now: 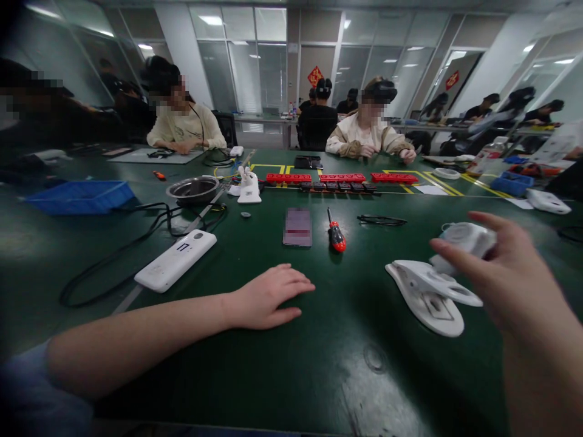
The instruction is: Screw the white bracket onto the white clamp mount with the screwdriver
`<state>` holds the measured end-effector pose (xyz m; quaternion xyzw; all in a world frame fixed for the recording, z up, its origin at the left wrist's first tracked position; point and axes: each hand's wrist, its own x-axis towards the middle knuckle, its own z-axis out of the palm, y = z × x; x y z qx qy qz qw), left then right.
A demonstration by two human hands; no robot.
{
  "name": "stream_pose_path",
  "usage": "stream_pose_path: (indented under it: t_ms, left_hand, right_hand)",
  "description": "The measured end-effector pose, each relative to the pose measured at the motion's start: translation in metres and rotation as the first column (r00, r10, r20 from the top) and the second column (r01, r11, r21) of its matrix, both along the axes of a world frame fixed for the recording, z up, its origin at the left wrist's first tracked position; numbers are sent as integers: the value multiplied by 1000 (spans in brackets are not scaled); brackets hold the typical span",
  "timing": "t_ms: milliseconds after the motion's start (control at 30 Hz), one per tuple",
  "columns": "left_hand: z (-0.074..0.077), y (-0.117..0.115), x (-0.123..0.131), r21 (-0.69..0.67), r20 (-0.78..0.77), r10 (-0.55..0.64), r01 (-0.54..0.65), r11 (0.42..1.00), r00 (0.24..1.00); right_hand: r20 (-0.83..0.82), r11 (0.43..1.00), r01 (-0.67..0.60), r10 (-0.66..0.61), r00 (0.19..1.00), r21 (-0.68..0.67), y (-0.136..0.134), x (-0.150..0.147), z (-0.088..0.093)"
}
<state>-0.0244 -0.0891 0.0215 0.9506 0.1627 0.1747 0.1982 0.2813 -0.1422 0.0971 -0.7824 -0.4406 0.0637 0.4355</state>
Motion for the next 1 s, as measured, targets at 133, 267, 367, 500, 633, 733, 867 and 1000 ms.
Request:
stream_pose_path:
  t_ms: [133,267,367,500,633,733,867,1000]
  left_hand:
    - [-1,-26,7,128,-120,-307,322,938,944]
    - [-3,-39,7,167,-203,-339,374,912,919]
    - [-1,-40,4,153,-233,-330,369,917,915]
    - [-2,-38,1,124,-183,-361,386,914,914]
    - [-5,-38,0,127,-166,-380,402,907,910]
    - [-6,-38,0,128,-220,-343,376,918,913]
    - [-7,-36,0,135,-239,-347,385,913,907]
    - [-8,-34,1,167,-195,-356,389,906,914]
  right_hand:
    - [-114,869,-429,413,903,-246,23,-91,-3]
    - [-14,752,-538,577,816,-381,55,-162,-32]
    - [50,706,-593,658,751,-388,68,-208,-48]
    - [58,631,-668,743,667,-395,69,-261,-52]
    - [37,555,-697,793,608,-454,63,-260,-46]
    - [34,573,-661,767,641,-484,57,-214,-34]
    - [-83,730,-500,527,846,-466,48,-113,-13]
    - [18,829,-200,245,969,-522,41,-5,-13]
